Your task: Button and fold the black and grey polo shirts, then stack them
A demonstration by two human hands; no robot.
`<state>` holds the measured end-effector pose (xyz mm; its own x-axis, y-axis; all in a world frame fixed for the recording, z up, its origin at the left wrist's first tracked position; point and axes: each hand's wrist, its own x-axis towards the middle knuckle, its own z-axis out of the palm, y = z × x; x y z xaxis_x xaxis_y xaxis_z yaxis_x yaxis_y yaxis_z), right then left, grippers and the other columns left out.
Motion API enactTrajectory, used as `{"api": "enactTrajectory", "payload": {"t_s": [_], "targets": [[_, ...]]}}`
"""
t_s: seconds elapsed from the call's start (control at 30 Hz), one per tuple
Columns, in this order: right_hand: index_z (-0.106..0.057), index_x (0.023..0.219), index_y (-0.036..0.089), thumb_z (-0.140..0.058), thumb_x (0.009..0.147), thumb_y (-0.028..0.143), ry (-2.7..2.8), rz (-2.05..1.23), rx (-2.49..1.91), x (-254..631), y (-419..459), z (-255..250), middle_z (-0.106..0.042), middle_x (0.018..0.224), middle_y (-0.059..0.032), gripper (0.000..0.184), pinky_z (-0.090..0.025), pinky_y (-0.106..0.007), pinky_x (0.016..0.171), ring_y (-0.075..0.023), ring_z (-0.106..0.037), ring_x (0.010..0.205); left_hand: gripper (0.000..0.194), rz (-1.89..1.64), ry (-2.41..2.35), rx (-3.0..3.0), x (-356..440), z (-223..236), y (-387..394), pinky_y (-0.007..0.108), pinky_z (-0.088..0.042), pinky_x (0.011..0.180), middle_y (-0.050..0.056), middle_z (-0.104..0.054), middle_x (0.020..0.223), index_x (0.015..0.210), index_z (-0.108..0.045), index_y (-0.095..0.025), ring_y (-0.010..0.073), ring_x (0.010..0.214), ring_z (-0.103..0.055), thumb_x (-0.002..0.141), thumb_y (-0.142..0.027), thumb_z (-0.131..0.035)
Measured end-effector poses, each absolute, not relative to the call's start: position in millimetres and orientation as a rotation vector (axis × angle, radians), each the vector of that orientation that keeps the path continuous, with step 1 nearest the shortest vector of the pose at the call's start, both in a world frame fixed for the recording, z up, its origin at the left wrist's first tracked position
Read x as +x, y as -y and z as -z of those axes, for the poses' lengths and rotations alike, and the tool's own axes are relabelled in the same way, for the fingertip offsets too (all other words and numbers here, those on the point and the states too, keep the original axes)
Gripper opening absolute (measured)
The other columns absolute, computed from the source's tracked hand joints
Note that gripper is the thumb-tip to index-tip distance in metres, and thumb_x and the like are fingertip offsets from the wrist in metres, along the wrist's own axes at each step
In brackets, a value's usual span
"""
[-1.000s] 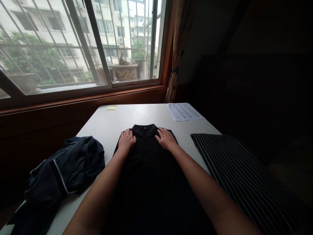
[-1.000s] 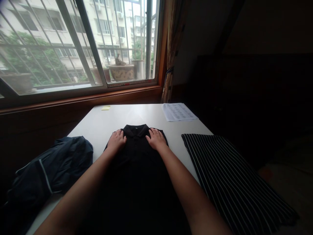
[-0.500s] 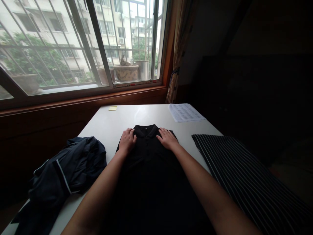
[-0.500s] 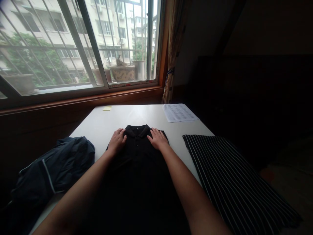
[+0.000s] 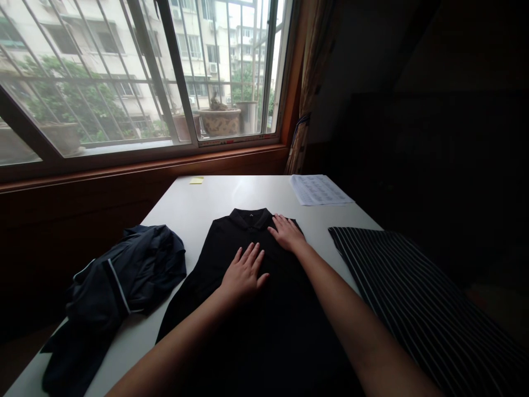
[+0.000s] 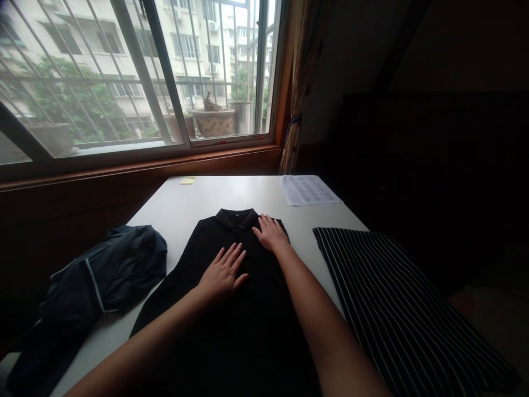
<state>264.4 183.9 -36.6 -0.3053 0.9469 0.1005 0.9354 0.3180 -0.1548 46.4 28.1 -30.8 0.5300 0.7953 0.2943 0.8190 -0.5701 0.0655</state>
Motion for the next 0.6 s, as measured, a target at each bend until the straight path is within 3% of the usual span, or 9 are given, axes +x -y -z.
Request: {"api": "enactTrajectory", "payload": {"t_s": [0.13, 0.27, 0.47, 0.6], "targets": [[-0.035, 0.154, 0.013, -0.024, 0.103, 0.05, 2.389, -0.046, -1.714, 262.6, -180.6, 34.4, -0.028, 0.163, -0.0097, 0.065, -0.015, -0.043, 0.123, -0.0227, -0.021, 0.152, 0.065, 0.445, 1.416, -2.7, 44.2, 25.2, -30.9, 0.051, -0.024, 0.123, 0.01, -0.029, 0.162, 0.153, -0.036, -0.018, 0.0274, 0.152, -0.021, 0.101, -0.057, -0.032], [-0.032, 0.155, 0.01, -0.027, 0.103, 0.043, 2.366, 0.03, -1.681, 260.8, -168.0, 30.1, -0.023, 0.165, -0.0108, 0.062, -0.011, -0.041, 0.124, -0.0225, -0.017, 0.153, 0.059, 0.486, 1.411, -2.716, 44.0, 20.8, -29.2, 0.05, -0.024, 0.123, 0.01, -0.032, 0.161, 0.152, -0.038, -0.017, 0.026, 0.151, -0.022, 0.103, -0.05, -0.036], [-0.031, 0.156, 0.011, -0.025, 0.103, 0.053, 2.464, -0.042, -1.601, 278.0, -117.7, 27.0, -0.021, 0.165, -0.0116, 0.068, -0.017, -0.044, 0.124, -0.0239, -0.017, 0.153, 0.043, 0.582, 1.432, -2.683, 20.8, 0.1, -20.2, 0.05, -0.026, 0.123, 0.012, -0.037, 0.159, 0.139, -0.052, -0.017, 0.0255, 0.151, -0.026, 0.102, -0.036, -0.042], [-0.024, 0.159, 0.019, -0.025, 0.101, 0.061, 2.582, -0.171, -1.5, 302.6, -75.1, 21.7, -0.015, 0.166, -0.0078, 0.072, -0.018, -0.046, 0.124, -0.0227, -0.015, 0.153, 0.048, 0.512, 1.544, -2.565, -19.5, -4.9, -4.0, 0.052, -0.028, 0.121, 0.011, -0.033, 0.161, 0.146, -0.045, -0.02, 0.0268, 0.151, -0.022, 0.102, -0.039, -0.043]]}}
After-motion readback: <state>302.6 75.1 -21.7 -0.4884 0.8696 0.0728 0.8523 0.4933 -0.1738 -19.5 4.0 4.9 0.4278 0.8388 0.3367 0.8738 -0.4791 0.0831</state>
